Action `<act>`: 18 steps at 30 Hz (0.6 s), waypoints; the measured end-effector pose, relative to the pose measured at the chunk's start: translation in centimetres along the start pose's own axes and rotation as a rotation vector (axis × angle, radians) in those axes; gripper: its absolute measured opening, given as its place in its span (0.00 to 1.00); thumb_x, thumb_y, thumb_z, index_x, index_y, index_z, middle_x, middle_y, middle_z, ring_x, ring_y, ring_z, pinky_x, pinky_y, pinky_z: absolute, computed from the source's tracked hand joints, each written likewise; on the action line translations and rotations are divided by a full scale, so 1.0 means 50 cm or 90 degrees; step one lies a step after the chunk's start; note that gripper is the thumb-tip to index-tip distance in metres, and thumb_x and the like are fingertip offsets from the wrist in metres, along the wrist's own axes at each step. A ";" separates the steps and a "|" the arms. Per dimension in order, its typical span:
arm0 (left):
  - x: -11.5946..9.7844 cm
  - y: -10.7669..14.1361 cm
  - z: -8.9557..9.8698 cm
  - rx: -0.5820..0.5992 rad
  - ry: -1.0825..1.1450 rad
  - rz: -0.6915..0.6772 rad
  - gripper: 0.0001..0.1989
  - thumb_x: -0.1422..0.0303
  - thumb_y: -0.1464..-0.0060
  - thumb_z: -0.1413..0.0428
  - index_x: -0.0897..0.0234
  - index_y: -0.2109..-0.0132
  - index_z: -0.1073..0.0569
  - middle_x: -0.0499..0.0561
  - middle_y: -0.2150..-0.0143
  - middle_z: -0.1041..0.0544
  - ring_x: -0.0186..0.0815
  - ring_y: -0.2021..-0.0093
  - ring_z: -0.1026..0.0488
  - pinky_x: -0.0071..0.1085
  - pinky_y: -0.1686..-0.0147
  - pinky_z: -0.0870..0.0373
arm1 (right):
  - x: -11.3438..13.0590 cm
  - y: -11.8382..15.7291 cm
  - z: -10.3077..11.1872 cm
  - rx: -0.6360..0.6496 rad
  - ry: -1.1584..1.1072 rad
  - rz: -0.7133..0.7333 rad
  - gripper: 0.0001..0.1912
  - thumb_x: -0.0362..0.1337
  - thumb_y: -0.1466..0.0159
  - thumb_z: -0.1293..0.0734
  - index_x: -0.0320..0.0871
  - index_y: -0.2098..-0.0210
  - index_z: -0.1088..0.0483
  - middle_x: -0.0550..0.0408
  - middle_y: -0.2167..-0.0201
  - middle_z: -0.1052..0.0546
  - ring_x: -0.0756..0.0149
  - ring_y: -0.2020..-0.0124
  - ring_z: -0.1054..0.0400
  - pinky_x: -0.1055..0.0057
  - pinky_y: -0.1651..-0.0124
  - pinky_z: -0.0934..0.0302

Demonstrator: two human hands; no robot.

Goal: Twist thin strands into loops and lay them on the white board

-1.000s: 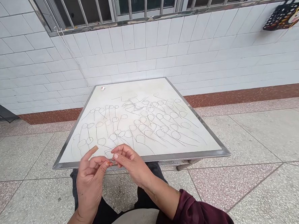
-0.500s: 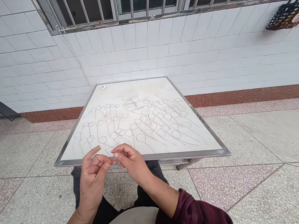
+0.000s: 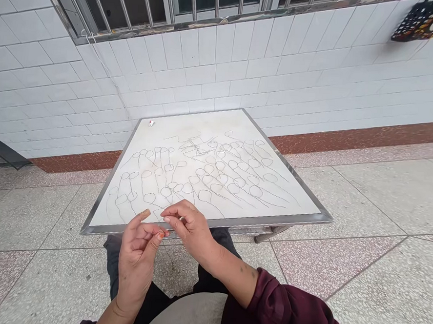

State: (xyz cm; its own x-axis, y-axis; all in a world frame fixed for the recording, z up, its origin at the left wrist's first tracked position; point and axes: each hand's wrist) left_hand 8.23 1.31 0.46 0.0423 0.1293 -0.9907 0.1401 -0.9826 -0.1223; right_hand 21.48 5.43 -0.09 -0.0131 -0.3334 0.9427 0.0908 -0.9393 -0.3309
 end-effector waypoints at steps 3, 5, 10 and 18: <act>-0.002 0.002 0.001 0.021 0.015 0.010 0.23 0.68 0.45 0.41 0.57 0.43 0.36 0.44 0.68 0.25 0.33 0.63 0.25 0.33 0.53 0.30 | 0.000 -0.006 0.004 0.021 0.034 0.033 0.05 0.37 0.37 0.33 0.51 0.67 0.23 0.56 0.70 0.28 0.65 0.68 0.35 0.67 0.65 0.40; -0.003 0.004 0.002 0.026 0.014 0.019 0.24 0.68 0.45 0.41 0.56 0.42 0.36 0.44 0.68 0.25 0.32 0.64 0.26 0.33 0.54 0.30 | -0.001 -0.007 0.000 0.008 0.051 0.039 0.06 0.37 0.36 0.34 0.51 0.67 0.23 0.55 0.70 0.28 0.65 0.67 0.34 0.67 0.65 0.40; -0.001 0.003 0.006 0.018 -0.006 0.008 0.23 0.68 0.44 0.41 0.56 0.43 0.36 0.45 0.68 0.25 0.32 0.63 0.26 0.31 0.54 0.30 | -0.002 -0.006 -0.015 -0.032 0.052 0.053 0.06 0.37 0.36 0.34 0.50 0.67 0.25 0.55 0.70 0.27 0.64 0.67 0.34 0.67 0.64 0.40; 0.002 -0.005 0.020 -0.047 -0.017 -0.057 0.21 0.69 0.43 0.42 0.56 0.44 0.35 0.44 0.68 0.27 0.35 0.58 0.24 0.34 0.50 0.30 | -0.007 -0.005 -0.006 -0.003 0.020 -0.011 0.05 0.37 0.37 0.34 0.49 0.61 0.27 0.54 0.66 0.30 0.65 0.66 0.34 0.71 0.72 0.40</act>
State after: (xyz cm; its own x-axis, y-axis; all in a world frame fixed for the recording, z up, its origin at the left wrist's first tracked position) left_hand 7.22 1.42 0.31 -0.0004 0.2107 -0.9775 0.2147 -0.9547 -0.2059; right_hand 21.15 5.76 -0.36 -0.0460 -0.3193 0.9466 0.0860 -0.9453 -0.3147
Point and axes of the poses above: each hand's wrist, its own y-axis away from the middle knuckle, its own z-axis out of the back of the hand, x = y × z
